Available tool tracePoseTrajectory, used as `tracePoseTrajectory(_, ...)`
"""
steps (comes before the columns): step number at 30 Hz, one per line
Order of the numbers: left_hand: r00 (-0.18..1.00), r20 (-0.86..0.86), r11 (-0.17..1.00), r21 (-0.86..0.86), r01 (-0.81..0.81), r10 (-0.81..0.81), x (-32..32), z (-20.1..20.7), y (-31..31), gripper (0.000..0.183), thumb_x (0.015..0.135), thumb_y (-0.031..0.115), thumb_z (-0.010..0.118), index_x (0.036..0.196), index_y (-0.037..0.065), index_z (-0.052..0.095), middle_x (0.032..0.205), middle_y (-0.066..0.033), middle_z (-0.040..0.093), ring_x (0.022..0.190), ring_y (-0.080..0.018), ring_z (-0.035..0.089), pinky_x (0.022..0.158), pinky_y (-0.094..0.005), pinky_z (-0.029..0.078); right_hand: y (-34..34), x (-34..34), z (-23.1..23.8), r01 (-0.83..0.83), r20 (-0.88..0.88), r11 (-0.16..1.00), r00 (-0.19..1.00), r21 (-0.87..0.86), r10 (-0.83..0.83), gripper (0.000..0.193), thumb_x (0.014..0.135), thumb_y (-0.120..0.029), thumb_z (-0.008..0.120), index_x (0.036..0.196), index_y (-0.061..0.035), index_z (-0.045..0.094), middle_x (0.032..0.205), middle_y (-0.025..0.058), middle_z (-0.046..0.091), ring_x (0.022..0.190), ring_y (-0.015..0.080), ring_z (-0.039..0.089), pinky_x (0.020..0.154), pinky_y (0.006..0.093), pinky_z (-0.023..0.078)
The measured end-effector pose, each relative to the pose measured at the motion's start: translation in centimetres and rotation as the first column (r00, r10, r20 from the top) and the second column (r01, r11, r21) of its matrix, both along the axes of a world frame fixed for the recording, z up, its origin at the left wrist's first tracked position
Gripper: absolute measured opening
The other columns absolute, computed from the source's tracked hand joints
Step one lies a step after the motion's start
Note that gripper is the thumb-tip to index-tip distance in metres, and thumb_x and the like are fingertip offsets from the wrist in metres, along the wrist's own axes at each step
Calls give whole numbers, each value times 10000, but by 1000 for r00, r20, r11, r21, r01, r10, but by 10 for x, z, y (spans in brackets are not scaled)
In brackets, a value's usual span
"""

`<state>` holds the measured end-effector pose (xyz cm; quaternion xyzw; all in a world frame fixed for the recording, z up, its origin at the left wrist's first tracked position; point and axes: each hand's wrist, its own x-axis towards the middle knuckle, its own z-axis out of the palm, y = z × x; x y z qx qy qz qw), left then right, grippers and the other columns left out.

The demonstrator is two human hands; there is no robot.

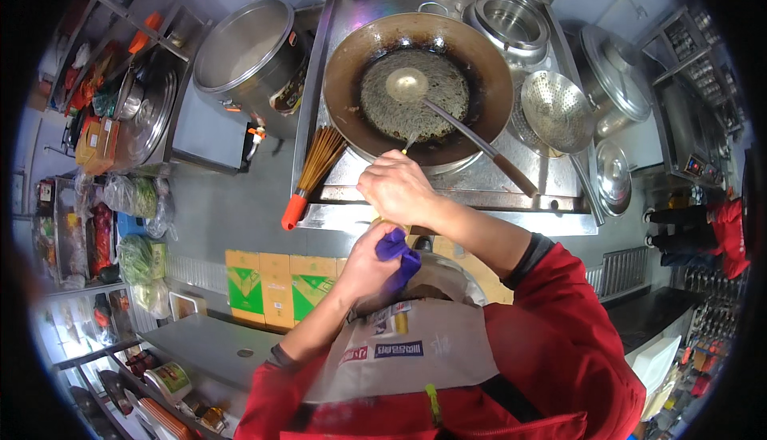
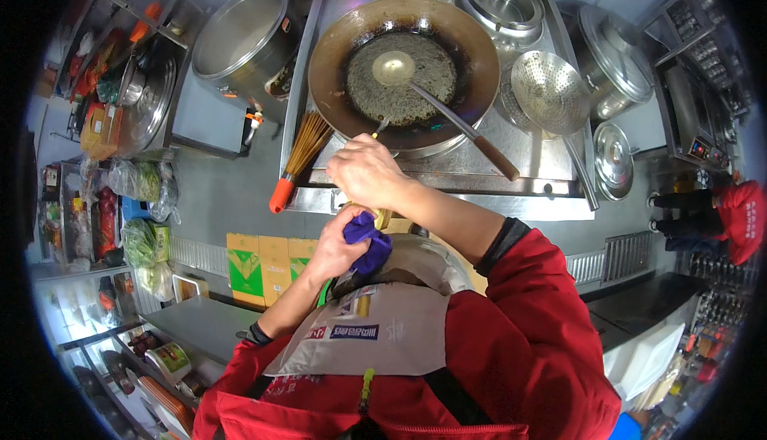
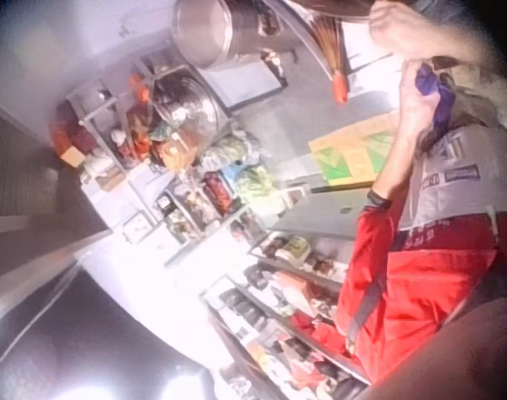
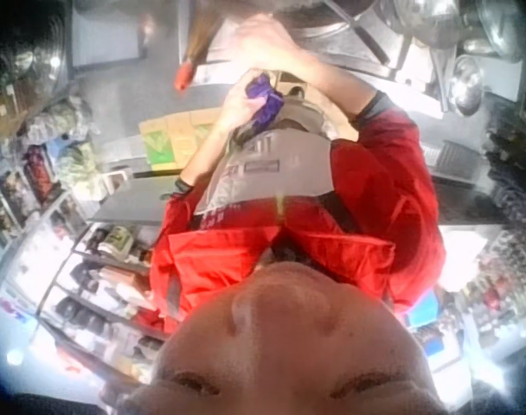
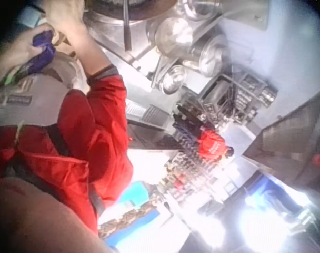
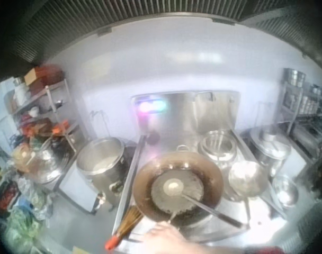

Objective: The person wipes stainless steel countertops and a wok station with a purple cloth, then uses a ladle to stir a pot and scoop liquid into a wok. The person also retrieves a bottle from a shelf and handles a yellow glove.

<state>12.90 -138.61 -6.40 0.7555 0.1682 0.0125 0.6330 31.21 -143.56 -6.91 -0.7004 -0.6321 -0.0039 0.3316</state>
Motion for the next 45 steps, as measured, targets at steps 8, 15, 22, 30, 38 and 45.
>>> tracePoseTrajectory(8, 994, 109, 1000, 26, 10, -13, 5, -6, 1, 339, 785, -42, 650, 1117, 30, 641, 1004, -77, 633, 919, -166, 630, 867, -295, 508, -2, 7, 3, -10, -220, 998, 976, -64, -4, 266, 958, -234, 575, 771, -65, 664, 755, 144, 672, 801, 365, 650, 844, 448, 477)
tracePoseTrajectory(15, 997, 73, 999, -41, -6, 9, 3, -3, 0, 323, 778, -53, 636, 1094, 11, 637, 1025, -113, 627, 970, -226, 643, 902, -314, 503, 1, 7, 1, 22, -286, 998, 958, -52, -36, 261, 972, -241, 558, 823, -73, 690, 792, 159, 693, 820, 382, 653, 825, 476, 490)
tracePoseTrajectory(22, 992, 124, 1000, 19, -9, 7, 2, -2, 0, 333, 761, -39, 642, 1090, 13, 641, 1046, -124, 633, 985, -253, 649, 914, -330, 503, 3, 7, -2, 5, -210, 996, 977, -89, -24, 295, 958, -237, 558, 739, -80, 676, 725, 138, 665, 772, 369, 651, 836, 453, 475)
tracePoseTrajectory(30, 995, 104, 999, 46, -7, 2, 3, -10, 2, 353, 789, -38, 647, 1130, 54, 640, 972, -63, 632, 912, -136, 624, 861, -284, 510, 7, 13, 0, -11, -257, 987, 966, -158, -31, 294, 955, -230, 540, 747, -68, 671, 739, 178, 674, 776, 380, 656, 840, 462, 484)
tracePoseTrajectory(38, 992, 128, 998, 70, 5, -14, 5, -13, 2, 349, 789, -27, 654, 1128, 55, 645, 955, -48, 647, 891, -122, 613, 849, -282, 514, 13, 21, 6, -68, -213, 976, 977, -205, 23, 276, 947, -214, 535, 764, -62, 675, 752, 185, 681, 799, 401, 672, 776, 505, 513)
tracePoseTrajectory(45, 998, 65, 999, 37, 8, -10, 5, -8, 2, 329, 786, -40, 650, 1106, 36, 638, 959, -55, 641, 899, -147, 613, 849, -288, 512, 22, 21, 7, -102, -269, 984, 961, -146, 60, 301, 971, -239, 518, 785, -72, 685, 749, 208, 683, 766, 432, 670, 722, 553, 514)
